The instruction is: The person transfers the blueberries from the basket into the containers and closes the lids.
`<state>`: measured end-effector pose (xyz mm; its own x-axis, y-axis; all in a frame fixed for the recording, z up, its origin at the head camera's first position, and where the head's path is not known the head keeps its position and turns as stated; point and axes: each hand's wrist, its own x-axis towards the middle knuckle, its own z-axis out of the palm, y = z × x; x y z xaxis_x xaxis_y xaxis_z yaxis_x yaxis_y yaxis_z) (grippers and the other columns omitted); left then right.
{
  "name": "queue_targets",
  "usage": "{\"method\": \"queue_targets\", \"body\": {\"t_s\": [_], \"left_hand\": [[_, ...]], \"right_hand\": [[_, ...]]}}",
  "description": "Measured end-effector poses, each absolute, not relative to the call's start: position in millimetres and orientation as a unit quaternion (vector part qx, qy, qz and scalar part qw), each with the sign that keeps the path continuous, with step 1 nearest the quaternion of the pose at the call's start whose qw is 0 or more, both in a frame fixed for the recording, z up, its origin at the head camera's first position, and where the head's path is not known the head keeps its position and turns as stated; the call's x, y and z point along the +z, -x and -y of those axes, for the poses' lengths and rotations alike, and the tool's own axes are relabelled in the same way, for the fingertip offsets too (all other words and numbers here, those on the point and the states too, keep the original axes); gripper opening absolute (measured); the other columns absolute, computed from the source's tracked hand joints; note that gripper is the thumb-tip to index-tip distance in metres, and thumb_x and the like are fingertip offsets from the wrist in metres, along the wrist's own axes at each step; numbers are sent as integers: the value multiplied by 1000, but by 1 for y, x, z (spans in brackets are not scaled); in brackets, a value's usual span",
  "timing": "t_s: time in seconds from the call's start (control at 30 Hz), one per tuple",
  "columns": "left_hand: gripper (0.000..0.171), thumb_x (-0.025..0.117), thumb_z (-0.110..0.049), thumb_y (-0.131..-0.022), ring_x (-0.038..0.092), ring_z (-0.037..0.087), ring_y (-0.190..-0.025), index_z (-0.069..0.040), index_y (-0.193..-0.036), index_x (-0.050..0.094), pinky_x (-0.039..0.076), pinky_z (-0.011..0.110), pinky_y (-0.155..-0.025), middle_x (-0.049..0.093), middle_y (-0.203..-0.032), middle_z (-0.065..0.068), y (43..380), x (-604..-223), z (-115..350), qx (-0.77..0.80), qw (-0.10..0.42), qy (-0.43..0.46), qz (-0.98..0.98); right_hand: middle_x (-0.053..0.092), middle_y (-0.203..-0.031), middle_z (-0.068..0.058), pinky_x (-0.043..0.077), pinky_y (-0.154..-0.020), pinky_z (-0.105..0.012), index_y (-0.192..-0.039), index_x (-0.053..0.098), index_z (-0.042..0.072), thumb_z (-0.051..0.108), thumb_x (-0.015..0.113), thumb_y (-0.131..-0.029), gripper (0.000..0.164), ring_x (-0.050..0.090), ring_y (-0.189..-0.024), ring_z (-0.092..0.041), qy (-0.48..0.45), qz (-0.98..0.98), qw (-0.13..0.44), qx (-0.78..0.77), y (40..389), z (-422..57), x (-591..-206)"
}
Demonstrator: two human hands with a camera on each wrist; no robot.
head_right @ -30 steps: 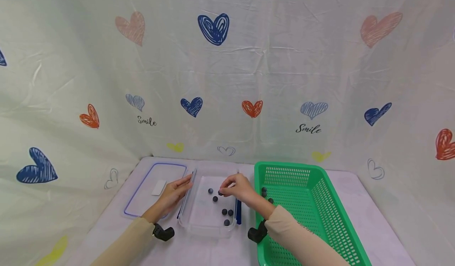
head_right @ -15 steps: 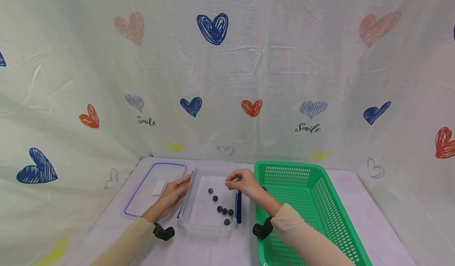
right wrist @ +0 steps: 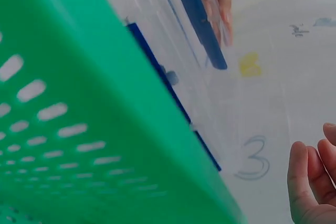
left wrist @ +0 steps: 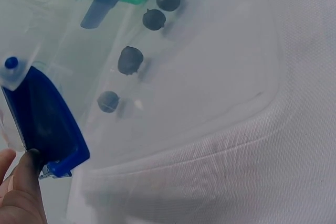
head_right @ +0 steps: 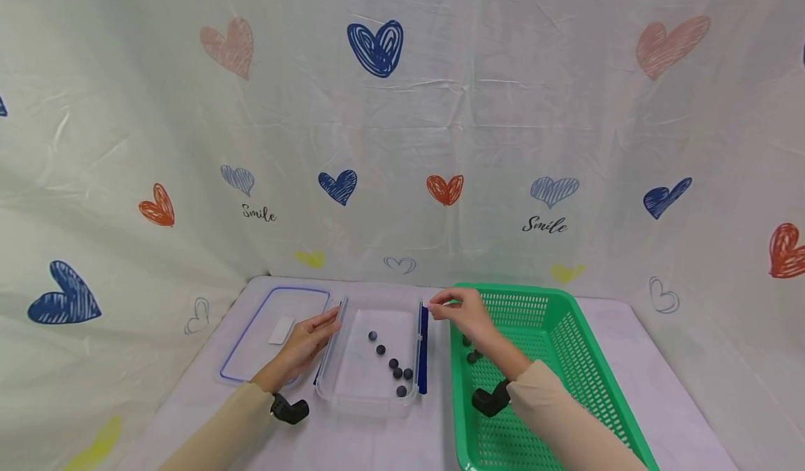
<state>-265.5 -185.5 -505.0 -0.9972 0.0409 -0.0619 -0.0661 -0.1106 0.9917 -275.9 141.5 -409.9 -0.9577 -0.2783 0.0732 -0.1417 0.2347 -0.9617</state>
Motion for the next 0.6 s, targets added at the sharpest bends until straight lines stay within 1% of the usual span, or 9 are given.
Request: {"method": "queue_targets", "body": {"t_s": [0.07,0.13,0.2,0.37,0.43,0.5,0.6], "left_hand": [[54,62,-16,-88,36,24,-128,-1,-136,42,33,33,-101,40,-140,14,265,-505,185,743,36,11,-668],[54,62,-17,-88,36,24,-128,-1,-136,42,34,34,-102,40,-140,14,265,-504,185,742,36,11,-669],[54,63,-17,-88,37,24,-128,-1,-136,43,34,34,-101,40,-140,14,265,-505,186,740,36,11,-672],[55,63,-18,-88,36,25,-128,-1,-136,42,34,35,-102,39,-140,14,265,-506,187,733,38,8,-679],[55,63,-18,-88,36,25,-128,-2,-136,43,33,36,-102,39,-140,14,264,-506,187,733,37,7,-679],[54,64,-18,-88,37,23,-128,-2,-136,44,34,35,-101,41,-140,13,264,-506,186,733,36,11,-679],[54,64,-18,-87,38,22,-127,-3,-135,44,35,33,-100,41,-139,11,264,-505,186,734,34,14,-679]], "right_hand": [[64,-100,-14,47,-87,-50,-98,66,0,15,69,-83,22,63,-89,-35,126,-785,50,-604,276,-149,-411],[64,-100,-14,47,-87,-51,-99,66,0,16,70,-82,24,63,-89,-34,118,-789,45,-602,276,-156,-414],[64,-102,-14,47,-87,-51,-101,65,-2,18,70,-82,28,63,-89,-33,114,-791,41,-599,276,-163,-417],[63,-104,-15,49,-86,-45,-105,63,-5,22,70,-82,35,62,-91,-35,113,-796,37,-594,275,-179,-425],[62,-104,-16,50,-85,-44,-104,63,-5,21,70,-82,34,63,-90,-33,113,-795,34,-596,274,-185,-427],[61,-105,-16,50,-85,-43,-105,62,-7,20,69,-83,36,64,-88,-28,111,-793,36,-598,274,-190,-430],[61,-106,-17,50,-85,-45,-104,62,-6,19,69,-83,34,64,-88,-29,106,-796,34,-594,272,-196,-433]]}}
